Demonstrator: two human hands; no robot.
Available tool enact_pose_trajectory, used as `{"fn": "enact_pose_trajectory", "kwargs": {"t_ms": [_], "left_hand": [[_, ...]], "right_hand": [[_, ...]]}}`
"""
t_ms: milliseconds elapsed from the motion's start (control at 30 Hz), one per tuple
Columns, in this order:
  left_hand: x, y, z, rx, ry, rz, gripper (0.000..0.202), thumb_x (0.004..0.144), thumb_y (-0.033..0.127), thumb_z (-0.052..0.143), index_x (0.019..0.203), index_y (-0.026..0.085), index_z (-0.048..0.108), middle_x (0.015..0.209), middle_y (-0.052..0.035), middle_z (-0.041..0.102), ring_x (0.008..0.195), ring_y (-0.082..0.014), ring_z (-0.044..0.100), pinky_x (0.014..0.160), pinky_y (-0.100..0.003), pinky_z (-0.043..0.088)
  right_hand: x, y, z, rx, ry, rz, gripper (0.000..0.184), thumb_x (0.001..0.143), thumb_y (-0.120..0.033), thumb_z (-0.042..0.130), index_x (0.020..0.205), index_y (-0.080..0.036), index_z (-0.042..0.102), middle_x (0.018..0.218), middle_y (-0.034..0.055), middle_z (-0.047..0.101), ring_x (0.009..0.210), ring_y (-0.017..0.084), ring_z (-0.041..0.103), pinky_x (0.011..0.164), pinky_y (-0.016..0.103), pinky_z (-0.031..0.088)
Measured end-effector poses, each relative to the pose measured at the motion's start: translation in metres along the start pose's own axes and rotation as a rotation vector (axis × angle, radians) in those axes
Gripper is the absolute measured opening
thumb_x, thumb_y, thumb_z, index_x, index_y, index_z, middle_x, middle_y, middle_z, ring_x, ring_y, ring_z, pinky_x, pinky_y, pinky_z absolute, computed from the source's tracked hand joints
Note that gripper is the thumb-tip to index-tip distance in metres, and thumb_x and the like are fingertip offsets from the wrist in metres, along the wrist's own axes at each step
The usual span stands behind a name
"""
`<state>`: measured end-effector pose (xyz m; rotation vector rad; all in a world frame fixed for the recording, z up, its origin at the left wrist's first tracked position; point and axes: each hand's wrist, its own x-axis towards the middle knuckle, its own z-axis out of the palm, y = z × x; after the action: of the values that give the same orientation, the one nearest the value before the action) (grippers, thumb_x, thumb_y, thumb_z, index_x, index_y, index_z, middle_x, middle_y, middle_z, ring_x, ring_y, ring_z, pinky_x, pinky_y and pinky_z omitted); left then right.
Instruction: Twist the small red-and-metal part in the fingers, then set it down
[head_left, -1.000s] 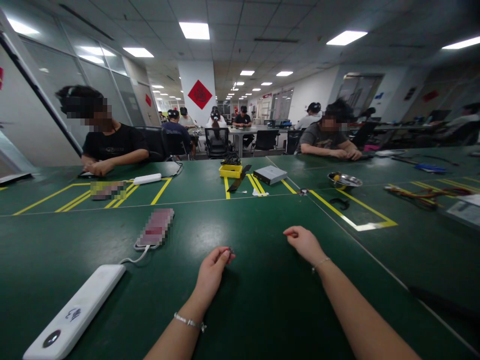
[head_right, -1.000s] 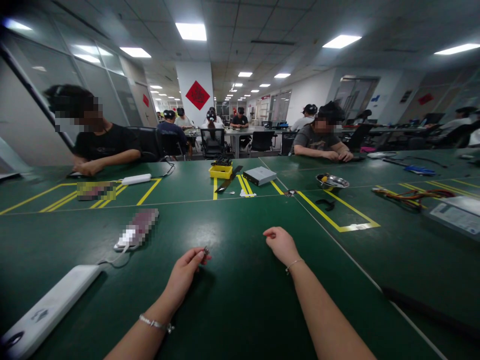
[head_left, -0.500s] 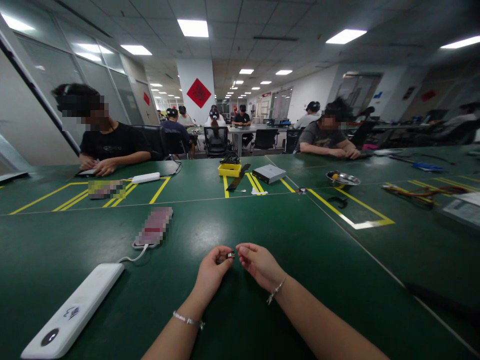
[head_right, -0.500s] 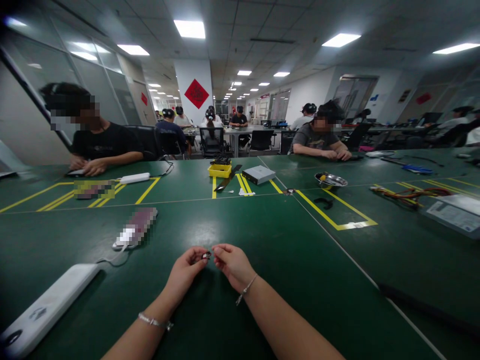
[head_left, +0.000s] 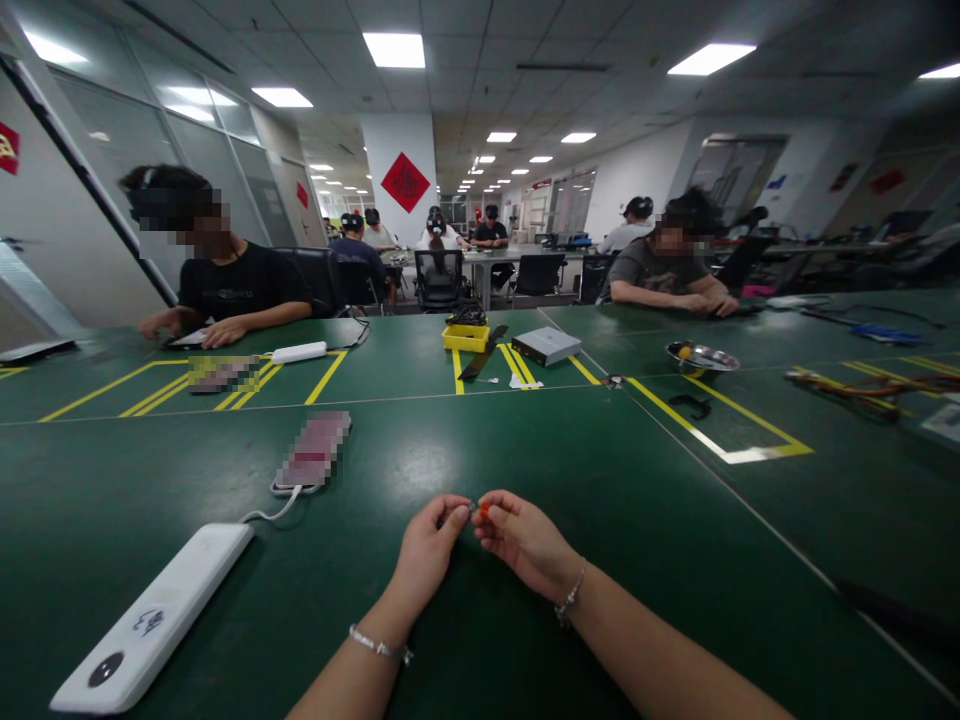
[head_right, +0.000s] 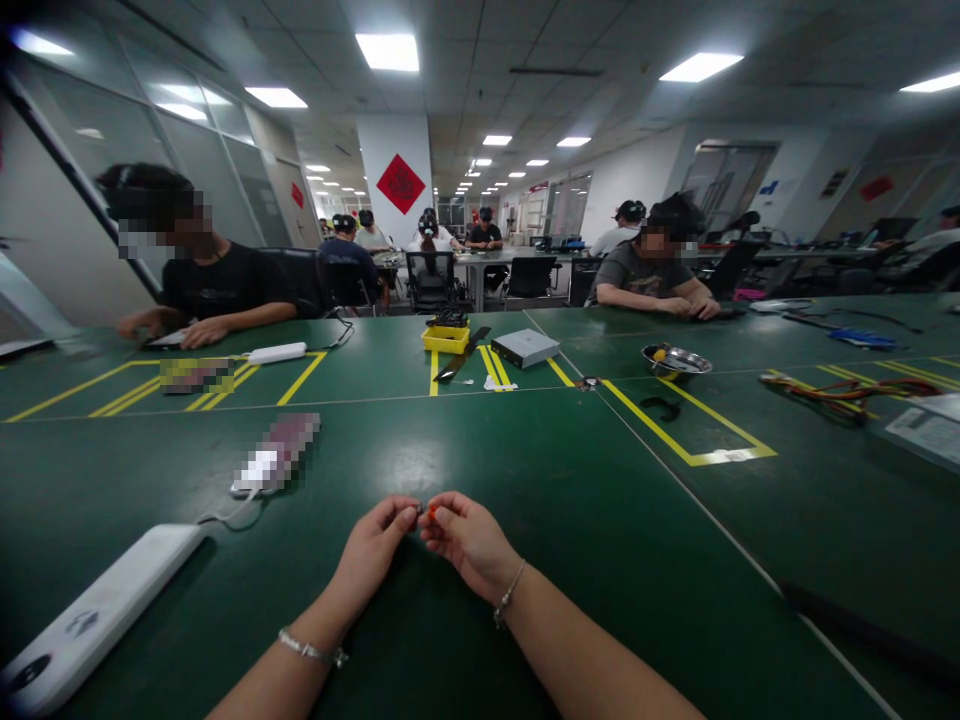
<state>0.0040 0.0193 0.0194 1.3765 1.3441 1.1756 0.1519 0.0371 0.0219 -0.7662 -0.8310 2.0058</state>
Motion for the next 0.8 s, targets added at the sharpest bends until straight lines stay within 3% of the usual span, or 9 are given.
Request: {"fn": "enact_pose_trajectory", "kwargs": {"t_ms": [167, 433, 633, 800], "left_hand": [[-0.0018, 0.0005, -0.0011, 0.055, 0.017, -0.002, 0.03, 0.078, 0.04, 0.043, 0.064, 0.017, 0.054, 0.058, 0.0034, 0.053, 0.057, -0.0113, 0.048, 0.056, -0.022, 0.036], [0.0, -0.002, 0.0, -0.099, 0.03, -0.022, 0.019, 0.068, 0.03, 0.057, 0.081, 0.017, 0.056, 0.074, 0.0009, 0.06, 0.07, -0.0127, 0.054, 0.066, -0.023, 0.04], [-0.0027, -0.0033, 0.0029, 0.126, 0.07, 0.029, 0.017, 0.067, 0.029, 0.057, 0.079, 0.018, 0.058, 0.068, 0.0029, 0.057, 0.06, -0.011, 0.051, 0.057, -0.023, 0.039], [-0.0053, 0.0027, 0.0035, 0.338, 0.135, 0.183, 0.011, 0.069, 0.027, 0.055, 0.075, 0.02, 0.06, 0.07, 0.0013, 0.058, 0.066, -0.0131, 0.053, 0.062, -0.025, 0.04]], "right_hand": [[0.0007, 0.0017, -0.0004, -0.02, 0.063, -0.015, 0.026, 0.057, -0.023, 0.07, 0.079, -0.016, 0.057, 0.069, 0.0, 0.062, 0.059, 0.008, 0.054, 0.058, 0.022, 0.04], [0.0011, 0.0015, 0.0008, -0.11, 0.134, -0.066, 0.024, 0.055, -0.022, 0.07, 0.075, -0.016, 0.06, 0.071, 0.0001, 0.063, 0.06, 0.008, 0.054, 0.063, 0.024, 0.041], [0.0008, 0.0002, 0.0044, -0.335, 0.202, -0.207, 0.015, 0.056, -0.02, 0.067, 0.071, -0.016, 0.064, 0.068, 0.0004, 0.065, 0.064, 0.011, 0.056, 0.066, 0.026, 0.042], [0.0014, 0.0055, 0.0039, -0.432, 0.271, -0.263, 0.02, 0.058, -0.022, 0.065, 0.077, -0.018, 0.067, 0.077, 0.0031, 0.068, 0.075, 0.017, 0.059, 0.074, 0.031, 0.044]]}}
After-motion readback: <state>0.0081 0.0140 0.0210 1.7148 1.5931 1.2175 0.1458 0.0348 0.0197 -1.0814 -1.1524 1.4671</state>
